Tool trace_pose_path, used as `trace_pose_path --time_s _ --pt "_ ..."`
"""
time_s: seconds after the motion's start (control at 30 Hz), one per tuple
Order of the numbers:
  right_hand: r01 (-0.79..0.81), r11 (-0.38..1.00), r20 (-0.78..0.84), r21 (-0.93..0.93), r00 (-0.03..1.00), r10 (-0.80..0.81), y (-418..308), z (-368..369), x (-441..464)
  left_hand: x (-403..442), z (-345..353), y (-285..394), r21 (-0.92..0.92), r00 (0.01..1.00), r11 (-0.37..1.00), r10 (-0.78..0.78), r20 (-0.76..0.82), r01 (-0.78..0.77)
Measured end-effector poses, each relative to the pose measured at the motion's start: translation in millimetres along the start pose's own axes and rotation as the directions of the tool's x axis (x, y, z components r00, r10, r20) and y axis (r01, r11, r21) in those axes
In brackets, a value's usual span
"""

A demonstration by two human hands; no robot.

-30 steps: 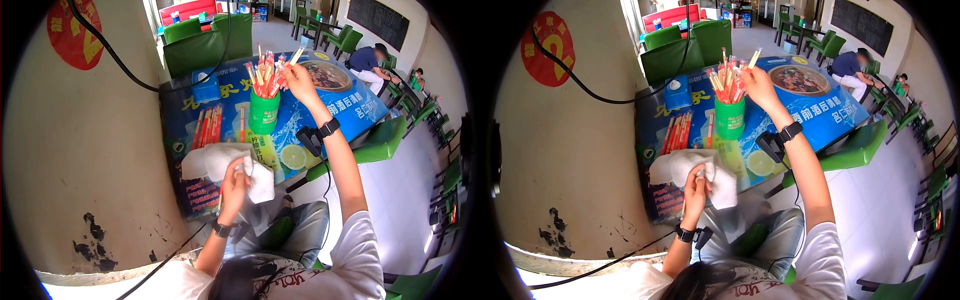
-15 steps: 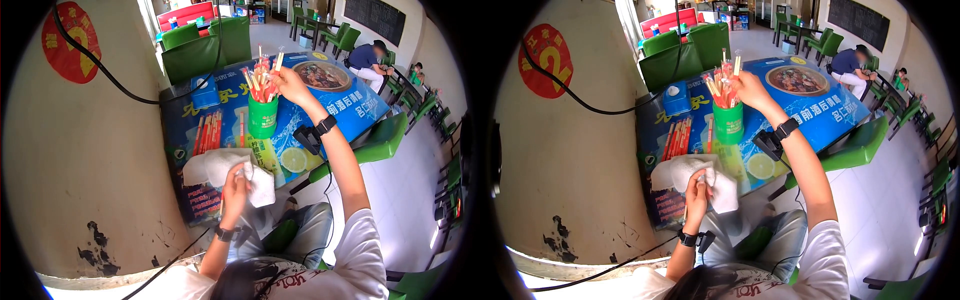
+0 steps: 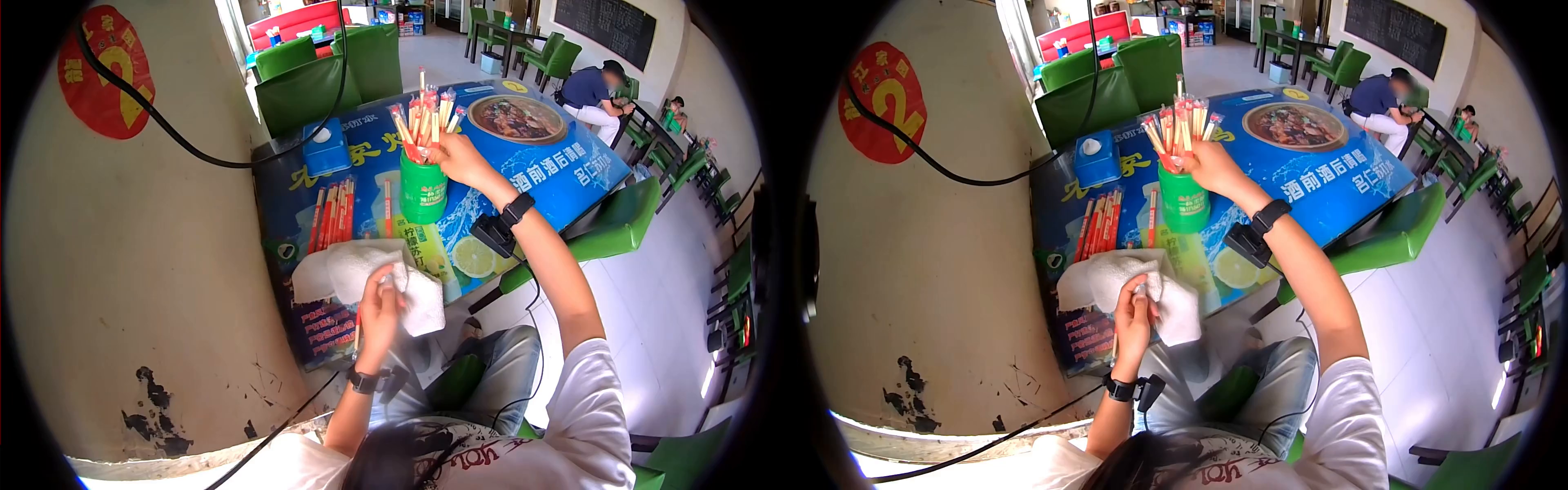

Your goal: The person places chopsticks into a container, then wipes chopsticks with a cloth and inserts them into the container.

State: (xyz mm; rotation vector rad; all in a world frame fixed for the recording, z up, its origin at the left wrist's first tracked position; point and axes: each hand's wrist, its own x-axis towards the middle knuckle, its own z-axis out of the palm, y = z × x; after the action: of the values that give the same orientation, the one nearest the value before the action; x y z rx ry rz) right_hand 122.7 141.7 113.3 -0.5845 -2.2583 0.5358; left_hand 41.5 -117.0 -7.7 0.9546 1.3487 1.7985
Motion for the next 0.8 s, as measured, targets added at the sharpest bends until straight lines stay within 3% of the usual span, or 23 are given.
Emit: trace_pose_path --time_s 0.1,0.2,0.3,0.4,0.43,0.53,0.6,0.67,0.73,0.77,0.8 --pt "-0.096 0.995 0.021 0.020 0.995 0.095 23 9 3 1 0 -1 0.017 1.000 1.000 -0.004 -0.004 0.004" --pt "-0.119 0.973 -0.020 0.197 0.992 0.126 -12 -7 -5 0 0 0 0.044 1.000 0.999 0.002 -0.007 -0.002" --pt "-0.062 0.968 -0.126 0.243 0.988 0.095 -11 -17 -3 0 0 0 0.040 1.000 0.999 0.004 0.001 -0.004" --pt "-0.091 0.926 -0.217 0.368 0.959 0.180 -10 -24 -2 0 0 1 0.029 1.000 1.000 0.004 0.004 -0.004" --pt "0.000 0.957 -0.382 0.290 0.917 0.115 -20 -23 -6 0 0 1 0.026 1.000 1.000 0.005 0.004 -0.006" --pt "0.020 0.964 -0.493 0.264 0.862 0.117 -59 -10 -37 0 1 2 0.025 1.000 1.000 0.003 -0.005 -0.003" --pt "0.123 0.956 -0.384 0.265 0.923 -0.013 -73 21 -70 2 0 -3 0.025 1.000 0.999 0.022 -0.017 -0.022" --pt "0.152 0.950 -0.058 0.274 0.988 -0.142 -77 53 -103 1 -2 -5 -0.011 0.993 0.999 0.050 -0.103 -0.051" --pt "0.249 0.951 0.180 0.183 0.943 -0.281 -83 75 -130 -2 -6 -5 -0.080 0.962 0.991 0.079 -0.260 -0.104" --pt "0.300 0.951 0.250 0.070 0.918 -0.308 -80 88 -145 1 -13 -20 -0.039 0.893 0.968 0.212 -0.397 -0.247" --pt "0.356 0.933 0.320 -0.043 0.890 -0.325 -77 96 -157 -4 -15 -16 -0.150 0.901 0.958 0.165 -0.402 -0.243"
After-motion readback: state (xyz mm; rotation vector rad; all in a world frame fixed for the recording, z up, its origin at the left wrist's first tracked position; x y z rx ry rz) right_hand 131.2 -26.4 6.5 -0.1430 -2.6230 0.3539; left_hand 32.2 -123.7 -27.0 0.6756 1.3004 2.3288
